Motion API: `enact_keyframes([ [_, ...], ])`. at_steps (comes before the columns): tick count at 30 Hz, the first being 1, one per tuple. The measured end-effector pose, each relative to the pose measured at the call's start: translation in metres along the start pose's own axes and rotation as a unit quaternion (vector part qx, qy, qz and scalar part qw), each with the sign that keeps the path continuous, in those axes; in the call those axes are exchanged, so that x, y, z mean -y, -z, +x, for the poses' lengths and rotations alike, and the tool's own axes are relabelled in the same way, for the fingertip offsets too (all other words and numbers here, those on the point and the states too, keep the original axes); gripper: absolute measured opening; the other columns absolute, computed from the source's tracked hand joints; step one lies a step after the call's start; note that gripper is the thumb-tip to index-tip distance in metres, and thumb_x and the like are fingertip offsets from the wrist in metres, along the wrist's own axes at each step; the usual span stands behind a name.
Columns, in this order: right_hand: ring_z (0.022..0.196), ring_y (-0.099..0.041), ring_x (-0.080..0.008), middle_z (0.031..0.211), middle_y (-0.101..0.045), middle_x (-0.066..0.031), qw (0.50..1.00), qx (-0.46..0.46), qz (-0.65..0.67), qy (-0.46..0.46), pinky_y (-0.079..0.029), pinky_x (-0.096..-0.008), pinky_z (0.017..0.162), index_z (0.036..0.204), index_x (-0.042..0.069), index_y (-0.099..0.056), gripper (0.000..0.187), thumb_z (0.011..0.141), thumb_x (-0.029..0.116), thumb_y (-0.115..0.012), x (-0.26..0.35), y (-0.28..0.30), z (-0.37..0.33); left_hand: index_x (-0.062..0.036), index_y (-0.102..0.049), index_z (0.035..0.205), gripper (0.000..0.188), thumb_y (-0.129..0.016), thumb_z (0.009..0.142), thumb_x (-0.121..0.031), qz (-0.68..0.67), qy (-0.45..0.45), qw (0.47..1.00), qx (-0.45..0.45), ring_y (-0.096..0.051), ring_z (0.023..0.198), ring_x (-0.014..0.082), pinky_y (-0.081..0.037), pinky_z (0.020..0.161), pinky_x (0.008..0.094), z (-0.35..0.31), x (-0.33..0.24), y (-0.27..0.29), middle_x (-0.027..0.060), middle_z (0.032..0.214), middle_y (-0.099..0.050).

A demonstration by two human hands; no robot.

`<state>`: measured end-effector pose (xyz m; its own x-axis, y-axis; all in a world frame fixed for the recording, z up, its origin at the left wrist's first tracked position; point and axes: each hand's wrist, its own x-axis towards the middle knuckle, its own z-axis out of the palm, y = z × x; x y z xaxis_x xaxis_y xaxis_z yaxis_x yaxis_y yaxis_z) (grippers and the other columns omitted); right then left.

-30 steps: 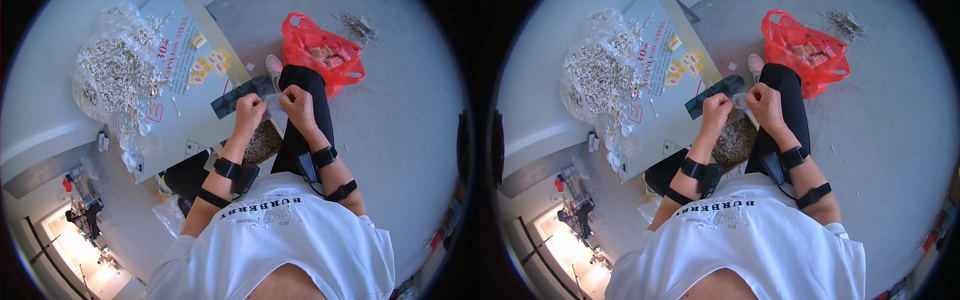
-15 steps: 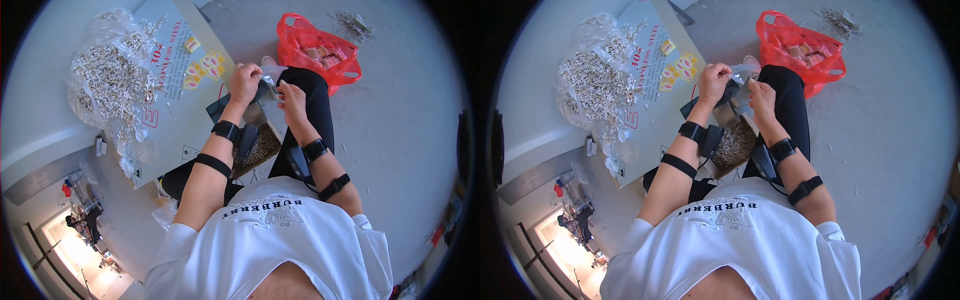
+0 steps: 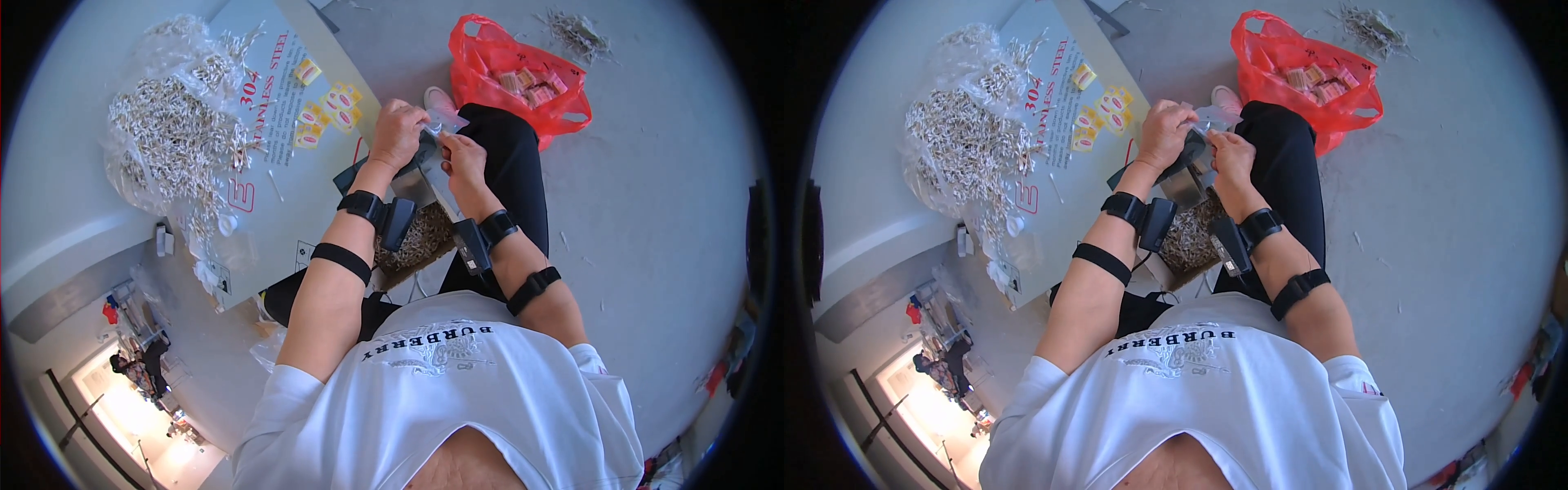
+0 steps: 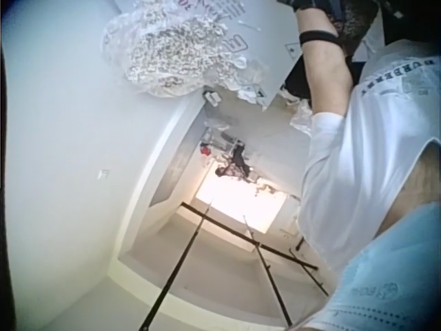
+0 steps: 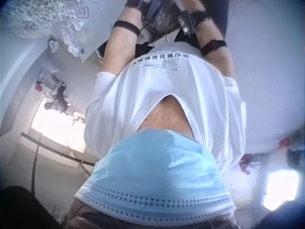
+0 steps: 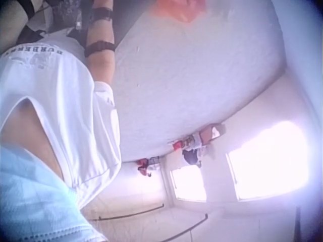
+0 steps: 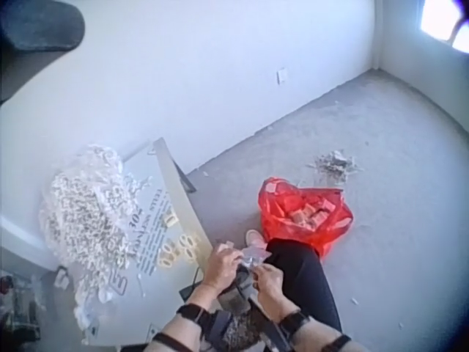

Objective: The recorder is sorting and arranging cotton swabs on a workbench surface.

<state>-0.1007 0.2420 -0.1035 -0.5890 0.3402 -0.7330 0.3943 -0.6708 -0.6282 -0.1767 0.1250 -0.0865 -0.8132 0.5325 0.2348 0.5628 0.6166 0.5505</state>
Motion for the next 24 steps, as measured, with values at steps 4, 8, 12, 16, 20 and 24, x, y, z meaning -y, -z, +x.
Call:
enact_keyframes([
  [4,0.056,-0.046,-0.0078,0.068,-0.055,0.0021,1.000,-0.005,-0.015,0.001,-0.035,-0.0233,0.046,0.082,0.007,-0.067,0.009,0.087,0.013,-0.072,-0.005,0.000,-0.002,-0.0102,-0.071,0.087,0.012,-0.066,0.077,-0.004,0.014,-0.013,1.000,0.000,-0.060,0.097,0.0291,-0.047,0.088,0.0407,-0.004,0.004,-0.002,0.0087,0.088,-0.068],
  [8,0.055,-0.047,-0.0082,0.068,-0.056,0.0017,0.999,-0.028,-0.019,0.012,-0.034,-0.0235,0.045,0.084,0.007,-0.069,0.009,0.088,0.015,-0.071,-0.008,-0.003,0.003,-0.0107,-0.072,0.089,0.013,-0.063,0.081,-0.005,0.036,-0.008,0.999,0.029,-0.059,0.104,0.0289,-0.045,0.092,0.0420,-0.004,0.004,-0.003,0.0105,0.094,-0.068],
  [12,0.046,-0.042,-0.0091,0.059,-0.051,0.0016,0.998,-0.062,0.002,-0.001,-0.030,-0.0266,0.041,0.078,0.003,-0.069,0.014,0.086,0.014,-0.071,-0.008,-0.009,0.003,-0.0108,-0.073,0.092,0.016,-0.060,0.083,-0.006,0.073,-0.014,0.996,0.058,-0.059,0.108,0.0286,-0.044,0.094,0.0421,-0.004,0.005,-0.001,0.0118,0.097,-0.069],
  [16,0.046,-0.042,-0.0088,0.059,-0.051,0.0021,0.998,-0.063,-0.002,0.009,-0.029,-0.0266,0.041,0.079,0.003,-0.070,0.012,0.086,0.013,-0.071,-0.013,-0.006,0.009,-0.0107,-0.073,0.091,0.017,-0.059,0.082,-0.006,0.077,-0.016,0.995,0.062,-0.059,0.108,0.0286,-0.043,0.094,0.0419,-0.002,0.004,0.000,0.0125,0.096,-0.070],
  [20,0.046,-0.042,-0.0086,0.060,-0.052,0.0021,0.997,-0.068,0.016,0.017,-0.029,-0.0263,0.041,0.080,0.003,-0.070,0.011,0.085,0.013,-0.072,-0.016,-0.008,0.013,-0.0117,-0.074,0.089,0.019,-0.058,0.081,-0.007,0.079,0.004,0.993,0.086,-0.060,0.107,0.0286,-0.043,0.094,0.0410,0.003,0.005,-0.001,0.0126,0.098,-0.069],
  [24,0.046,-0.043,-0.0085,0.060,-0.052,0.0021,0.998,-0.066,-0.001,0.015,-0.030,-0.0258,0.041,0.080,0.003,-0.071,0.012,0.085,0.014,-0.073,-0.019,-0.009,0.012,-0.0113,-0.073,0.090,0.016,-0.058,0.084,-0.009,0.087,-0.010,0.991,0.101,-0.060,0.108,0.0294,-0.044,0.093,0.0439,0.002,0.016,0.000,0.0113,0.100,-0.069],
])
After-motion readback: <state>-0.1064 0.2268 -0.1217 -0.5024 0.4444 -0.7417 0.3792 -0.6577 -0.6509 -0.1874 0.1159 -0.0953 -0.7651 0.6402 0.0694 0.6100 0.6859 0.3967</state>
